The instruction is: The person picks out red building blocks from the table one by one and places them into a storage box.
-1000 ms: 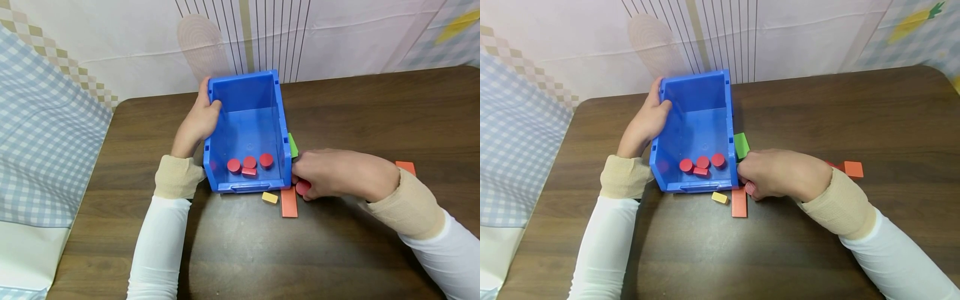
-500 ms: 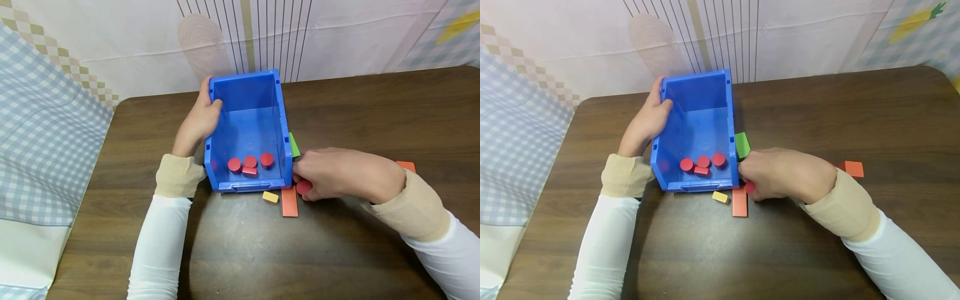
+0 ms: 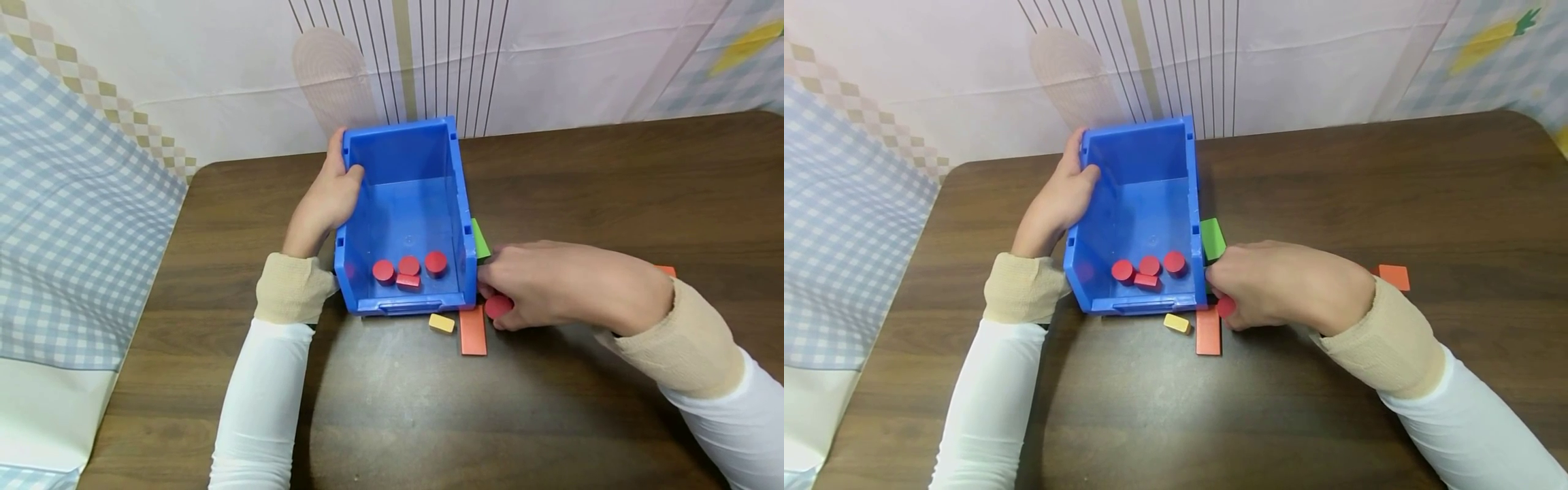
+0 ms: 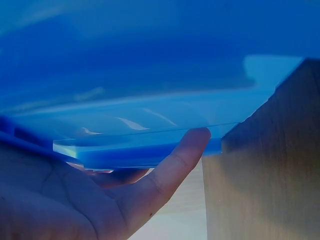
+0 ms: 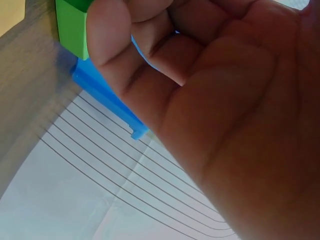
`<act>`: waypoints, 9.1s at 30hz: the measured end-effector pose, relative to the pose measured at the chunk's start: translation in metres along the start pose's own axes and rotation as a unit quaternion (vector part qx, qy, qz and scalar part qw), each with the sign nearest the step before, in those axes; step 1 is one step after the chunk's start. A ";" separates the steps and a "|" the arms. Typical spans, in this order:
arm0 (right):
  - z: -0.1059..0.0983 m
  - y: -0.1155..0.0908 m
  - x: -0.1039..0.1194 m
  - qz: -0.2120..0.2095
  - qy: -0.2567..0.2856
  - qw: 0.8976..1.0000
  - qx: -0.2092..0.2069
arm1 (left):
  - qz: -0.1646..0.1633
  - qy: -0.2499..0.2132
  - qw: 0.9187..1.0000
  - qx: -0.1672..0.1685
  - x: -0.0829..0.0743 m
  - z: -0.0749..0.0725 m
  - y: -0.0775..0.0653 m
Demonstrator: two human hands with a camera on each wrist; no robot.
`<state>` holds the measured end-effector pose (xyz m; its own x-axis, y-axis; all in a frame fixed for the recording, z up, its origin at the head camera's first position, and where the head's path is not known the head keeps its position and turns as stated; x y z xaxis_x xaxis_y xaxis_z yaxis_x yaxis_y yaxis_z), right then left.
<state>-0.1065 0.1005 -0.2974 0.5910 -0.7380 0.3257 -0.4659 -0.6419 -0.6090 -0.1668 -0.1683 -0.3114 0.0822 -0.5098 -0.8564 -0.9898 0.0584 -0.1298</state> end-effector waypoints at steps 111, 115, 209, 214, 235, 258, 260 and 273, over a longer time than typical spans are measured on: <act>-0.008 -0.022 0.030 -0.231 -0.098 0.903 -0.350 | -0.009 0.006 1.000 0.001 -0.001 -0.001 0.000; -0.009 -0.020 0.030 -0.228 -0.088 0.904 -0.350 | -0.007 0.003 1.000 0.001 -0.002 0.000 0.000; 0.014 0.035 0.048 -0.046 -0.297 0.859 -0.415 | -0.005 0.000 1.000 0.003 0.000 0.005 0.000; 0.012 0.036 0.050 -0.036 -0.305 0.865 -0.397 | -0.006 0.002 1.000 0.000 0.000 0.002 -0.001; 0.016 0.042 0.048 -0.011 -0.299 0.871 -0.389 | -0.008 0.002 1.000 -0.005 0.000 0.003 -0.001; 0.007 0.036 0.041 -0.072 -0.293 0.857 -0.419 | -0.013 0.006 1.000 -0.001 -0.005 0.002 0.001; 0.007 0.035 0.040 -0.071 -0.302 0.856 -0.414 | -0.013 0.007 1.000 -0.001 -0.006 0.002 0.002; 0.008 0.037 0.040 -0.062 -0.305 0.854 -0.417 | -0.014 0.008 1.000 0.000 -0.005 0.003 0.004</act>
<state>-0.0947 0.0492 -0.3132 0.7847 -0.5711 -0.2410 -0.5316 -0.8200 0.2123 -0.1704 -0.1628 -0.3091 0.1080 -0.5241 -0.8448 -0.9871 0.0443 -0.1537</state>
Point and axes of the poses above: each hand's wrist, its own y-axis towards the middle knuckle, its own z-axis out of the palm, x = y × z, the point moved 2 cm from there along y, towards the middle knuckle, and after that the axes turned 4 degrees about z, right-handed, at the moved point
